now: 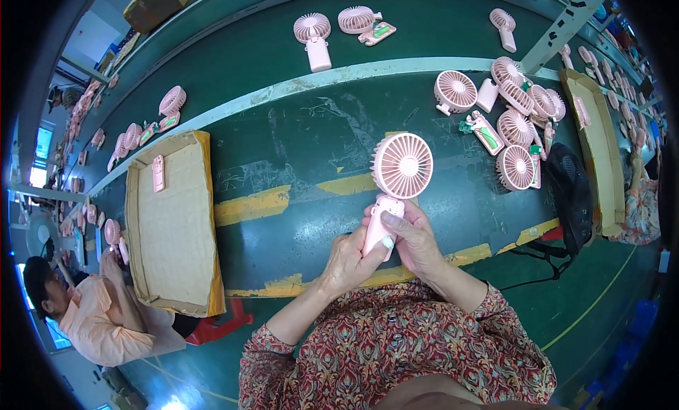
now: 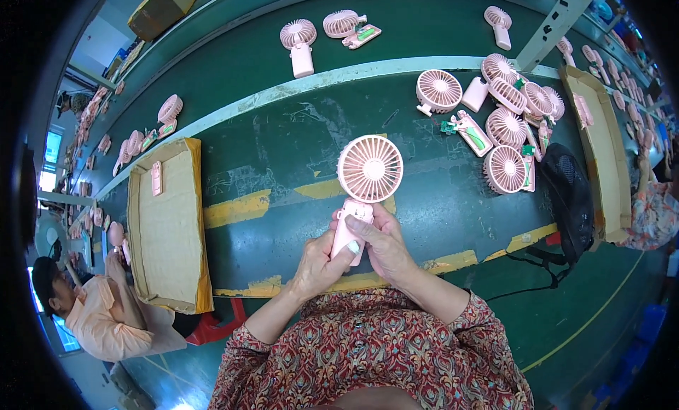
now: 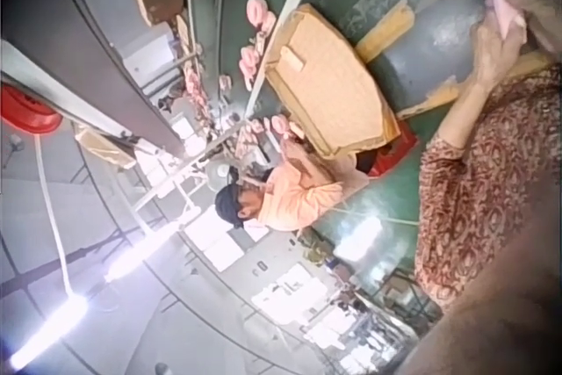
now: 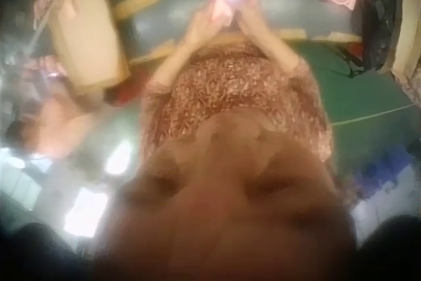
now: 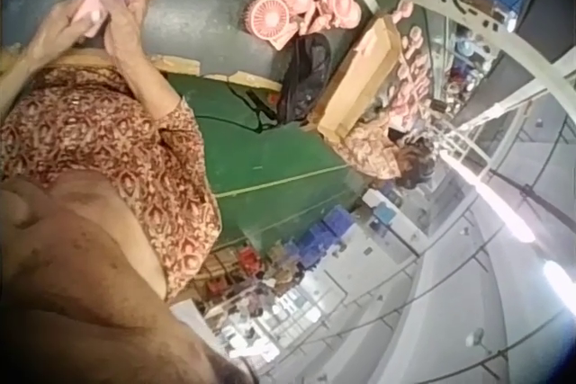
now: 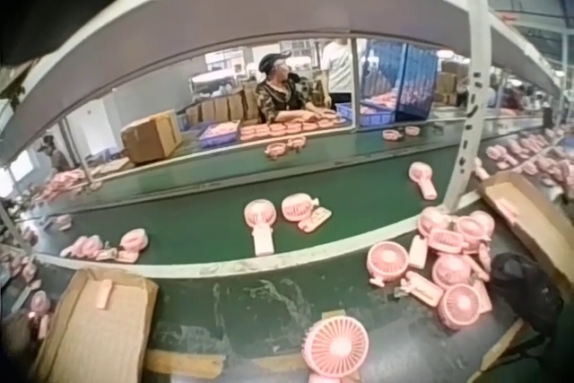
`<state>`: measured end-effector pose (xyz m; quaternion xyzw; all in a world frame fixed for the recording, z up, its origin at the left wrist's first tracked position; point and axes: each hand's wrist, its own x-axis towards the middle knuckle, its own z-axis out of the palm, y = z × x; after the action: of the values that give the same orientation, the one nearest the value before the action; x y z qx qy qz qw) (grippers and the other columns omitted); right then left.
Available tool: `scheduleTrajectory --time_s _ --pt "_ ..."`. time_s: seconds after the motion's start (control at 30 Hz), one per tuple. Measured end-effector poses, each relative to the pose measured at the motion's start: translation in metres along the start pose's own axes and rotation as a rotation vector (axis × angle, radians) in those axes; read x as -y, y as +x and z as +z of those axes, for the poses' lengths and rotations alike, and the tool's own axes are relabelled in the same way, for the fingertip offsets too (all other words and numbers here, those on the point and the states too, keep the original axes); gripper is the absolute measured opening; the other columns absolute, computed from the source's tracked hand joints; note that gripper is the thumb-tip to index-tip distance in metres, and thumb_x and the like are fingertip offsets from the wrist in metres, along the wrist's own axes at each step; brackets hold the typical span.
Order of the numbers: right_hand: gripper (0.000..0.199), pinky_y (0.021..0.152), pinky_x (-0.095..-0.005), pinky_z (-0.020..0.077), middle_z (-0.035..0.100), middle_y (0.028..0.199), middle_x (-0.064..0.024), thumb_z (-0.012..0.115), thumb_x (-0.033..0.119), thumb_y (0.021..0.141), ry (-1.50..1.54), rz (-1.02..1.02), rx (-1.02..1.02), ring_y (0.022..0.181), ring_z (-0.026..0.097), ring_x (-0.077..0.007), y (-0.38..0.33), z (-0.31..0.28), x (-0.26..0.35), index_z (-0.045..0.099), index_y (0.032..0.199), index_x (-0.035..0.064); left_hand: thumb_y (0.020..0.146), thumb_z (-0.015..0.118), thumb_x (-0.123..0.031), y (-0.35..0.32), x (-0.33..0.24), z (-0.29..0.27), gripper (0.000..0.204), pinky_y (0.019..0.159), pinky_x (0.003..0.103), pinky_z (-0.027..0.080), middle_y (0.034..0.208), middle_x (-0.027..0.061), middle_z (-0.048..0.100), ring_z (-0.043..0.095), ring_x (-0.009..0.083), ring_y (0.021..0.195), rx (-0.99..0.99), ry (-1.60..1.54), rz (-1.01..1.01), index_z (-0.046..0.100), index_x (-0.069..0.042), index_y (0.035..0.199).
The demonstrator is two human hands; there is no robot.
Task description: The person assembles a pink handheld fan by fitting a battery cover onto the handle and pressing it into place. They then set the assembled fan onto the green conveyor belt and repeat the process with another fan.
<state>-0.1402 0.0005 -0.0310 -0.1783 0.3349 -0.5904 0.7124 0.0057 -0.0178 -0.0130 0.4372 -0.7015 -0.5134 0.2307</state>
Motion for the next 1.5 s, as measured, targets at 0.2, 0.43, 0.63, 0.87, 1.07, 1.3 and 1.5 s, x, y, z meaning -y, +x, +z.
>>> scheduleTrajectory --time_s 0.2,0.43,0.63,0.87,1.07,1.3,1.5 --pt "0.036 0.093 -0.0303 0.0442 0.059 0.11 -0.0102 0.056 0.022 0.092 -0.178 0.086 0.067 0.103 0.056 -0.0157 0.024 0.0 0.007 0.047 0.12 0.0012 0.087 0.054 -0.017 0.012 0.013 -0.016 0.023 0.056 0.024 0.05 0.078 0.0078 0.064 0.06 0.0111 0.06 0.074 -0.416 -0.288 0.058 0.003 0.097" --pt "0.027 0.074 -0.0291 0.0519 0.065 0.089 -0.0111 0.046 0.012 0.094 -0.931 -0.24 0.095 0.082 0.065 -0.0175 0.089 -0.034 0.018 0.051 0.114 -0.0047 0.082 0.061 -0.009 0.079 -0.004 -0.113 0.021 0.06 0.027 0.047 0.077 0.0066 0.062 0.057 0.0108 0.066 -0.44 0.083 0.069 0.06 0.003 0.099" --pt "0.018 0.057 -0.0273 0.0524 0.065 0.081 -0.0097 0.048 0.007 0.092 -1.039 -0.365 0.03 0.062 0.064 -0.015 0.102 -0.024 0.015 0.056 0.106 0.0009 0.076 0.062 -0.009 0.16 0.012 -0.207 0.034 0.072 0.045 0.049 0.105 0.0172 0.055 0.06 0.0368 0.086 -0.84 1.085 0.26 0.057 -0.005 0.109" --pt "0.017 0.059 -0.0305 0.0524 0.065 0.081 -0.0099 0.049 0.008 0.091 -1.009 -0.285 0.051 0.064 0.064 -0.0182 0.105 -0.024 0.014 0.055 0.106 0.0027 0.074 0.067 -0.019 0.26 0.08 -0.241 0.043 0.075 0.044 0.048 0.105 0.0129 0.053 0.055 0.0303 0.097 -0.746 1.399 -0.14 0.055 -0.004 0.113" --pt "0.018 0.065 -0.0342 0.0517 0.066 0.081 -0.0108 0.05 0.011 0.091 -1.044 -0.294 0.053 0.07 0.065 -0.0239 0.105 -0.028 0.019 0.056 0.107 0.004 0.073 0.066 -0.012 0.348 0.006 -0.102 0.041 0.091 0.042 0.044 0.119 0.017 0.053 0.051 0.032 0.108 -0.42 0.896 0.462 0.057 -0.004 0.112" --pt "0.019 0.07 -0.0378 0.0509 0.065 0.085 -0.014 0.05 0.014 0.092 -1.013 -0.253 0.068 0.078 0.064 -0.0306 0.108 -0.026 0.018 0.055 0.108 0.0051 0.079 0.053 -0.007 0.427 -0.005 -0.019 0.032 0.093 0.042 0.038 0.12 0.0118 0.051 0.043 0.0276 0.119 -0.156 1.371 0.735 0.059 -0.002 0.11" --pt "0.019 0.07 -0.0384 0.0505 0.064 0.086 -0.0148 0.05 0.014 0.091 -1.011 -0.231 0.084 0.079 0.064 -0.0314 0.107 -0.028 0.022 0.054 0.108 0.0043 0.076 0.057 -0.003 0.41 -0.007 -0.029 0.015 0.083 0.041 0.044 0.103 0.0146 0.055 0.054 0.0312 0.097 -0.101 0.98 0.656 0.061 -0.002 0.09"
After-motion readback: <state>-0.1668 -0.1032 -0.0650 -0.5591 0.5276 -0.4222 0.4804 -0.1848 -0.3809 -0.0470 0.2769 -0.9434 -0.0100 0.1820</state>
